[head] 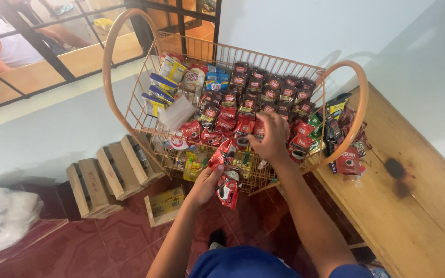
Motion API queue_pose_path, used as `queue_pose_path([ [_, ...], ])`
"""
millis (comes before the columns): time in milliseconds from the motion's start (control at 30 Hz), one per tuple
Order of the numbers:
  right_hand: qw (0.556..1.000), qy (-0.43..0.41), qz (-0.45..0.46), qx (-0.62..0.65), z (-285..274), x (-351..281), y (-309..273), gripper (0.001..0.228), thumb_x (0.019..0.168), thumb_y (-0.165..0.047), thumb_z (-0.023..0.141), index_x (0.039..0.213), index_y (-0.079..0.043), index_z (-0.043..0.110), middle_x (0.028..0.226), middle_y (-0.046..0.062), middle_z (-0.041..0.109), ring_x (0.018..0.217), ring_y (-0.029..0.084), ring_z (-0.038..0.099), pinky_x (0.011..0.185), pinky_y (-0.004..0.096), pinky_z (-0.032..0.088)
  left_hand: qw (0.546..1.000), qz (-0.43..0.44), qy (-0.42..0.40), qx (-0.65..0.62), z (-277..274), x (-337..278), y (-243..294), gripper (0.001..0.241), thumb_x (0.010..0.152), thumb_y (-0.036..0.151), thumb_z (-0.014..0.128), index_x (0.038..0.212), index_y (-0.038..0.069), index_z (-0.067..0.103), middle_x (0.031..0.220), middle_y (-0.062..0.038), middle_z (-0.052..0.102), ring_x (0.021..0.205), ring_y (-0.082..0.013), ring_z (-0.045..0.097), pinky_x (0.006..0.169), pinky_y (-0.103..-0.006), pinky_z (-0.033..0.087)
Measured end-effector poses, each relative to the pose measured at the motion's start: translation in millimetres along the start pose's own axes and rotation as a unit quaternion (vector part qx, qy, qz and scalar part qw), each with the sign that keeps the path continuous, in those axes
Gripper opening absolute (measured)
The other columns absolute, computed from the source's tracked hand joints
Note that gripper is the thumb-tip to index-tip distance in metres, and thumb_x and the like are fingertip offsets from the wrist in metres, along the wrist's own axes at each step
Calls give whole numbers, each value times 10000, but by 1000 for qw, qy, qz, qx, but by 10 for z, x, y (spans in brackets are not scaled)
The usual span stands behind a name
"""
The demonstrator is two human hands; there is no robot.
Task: Organizing various coffee and cocoa sachets on a shelf and a table.
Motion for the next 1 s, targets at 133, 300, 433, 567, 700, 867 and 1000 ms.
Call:
queue_pose_path([
  [133, 984, -30, -17, 173, -501, -147, -516, 659, 778, -202, 791, 1390, -144, 553, 1472, 136, 489, 1379, 328, 484, 1158, 524, 385, 999, -17, -34, 22, 241, -74, 393, 420, 1133, 401, 512, 1124, 34, 716, 818, 23, 591, 745, -80, 492, 695, -272, 436],
  [300, 953, -218, -132, 161, -626, -395, -882, 562, 801, -150, 785, 1341, -151, 629, 1340, 117, 650, 1311, 294, 566, 1107, 506, 467, 981, -38, -115, 152, 471, -101, 596, 382, 1032, 371, 537, 1180, 61, 703, 934, 42, 691, 862, -64, 586, 818, -254, 507],
  [433, 972, -210, -38, 97, -533, -558, -536, 382, 834, -269, 852, 1176, -190, 704, 1078, 42, 753, 1134, 270, 669, 998, 462, 535, 978, -18, -118, 169, 583, -192, 918, 349, 1017, 360, 555, 1217, 103, 680, 943, 53, 651, 870, -57, 549, 819, -251, 485],
  [567, 932, -118, 214, 268, -234, -573, 208, 370, 888, -311, 794, 1146, -111, 620, 1030, 64, 722, 1011, 293, 719, 881, 420, 597, 980, -7, -94, 173, 376, -164, 671, 294, 1033, 366, 595, 1057, 76, 638, 856, 44, 575, 810, -58, 510, 747, -257, 472],
  [700, 847, -94, 365, 374, 54, -332, 399, 582, 851, -196, 815, 1274, -93, 429, 1198, 179, 604, 1122, 338, 657, 904, 443, 621, 980, 2, -72, 184, 277, -183, 664, 321, 1026, 352, 640, 925, 50, 606, 764, 27, 535, 728, -68, 497, 661, -269, 455],
  [867, 875, -225, 358, 237, 135, 16, -1, 726, 877, -218, 748, 1500, -197, 376, 1498, 141, 434, 1309, 371, 514, 986, 522, 537, 981, 10, -46, 186, 268, -258, 814, 276, 1005, 336, 638, 913, 78, 604, 755, 44, 538, 709, -59, 492, 645, -266, 451],
  [1000, 886, -308, 334, 92, 315, 67, 58, 740, 903, -303, 746, 1534, -164, 384, 1546, 137, 457, 1337, 366, 554, 1016, 539, 529, 986, 8, -32, 164, 173, -315, 743, 280, 1017, 308, 644, 883, 76, 565, 742, 39, 505, 691, -69, 465, 627, -270, 434],
])
Point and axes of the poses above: each hand's wrist, its own x-axis towards the middle knuckle, its own z-axis out of the palm, y = z × x, the point moved 5 cm from there along x, towards the middle knuckle
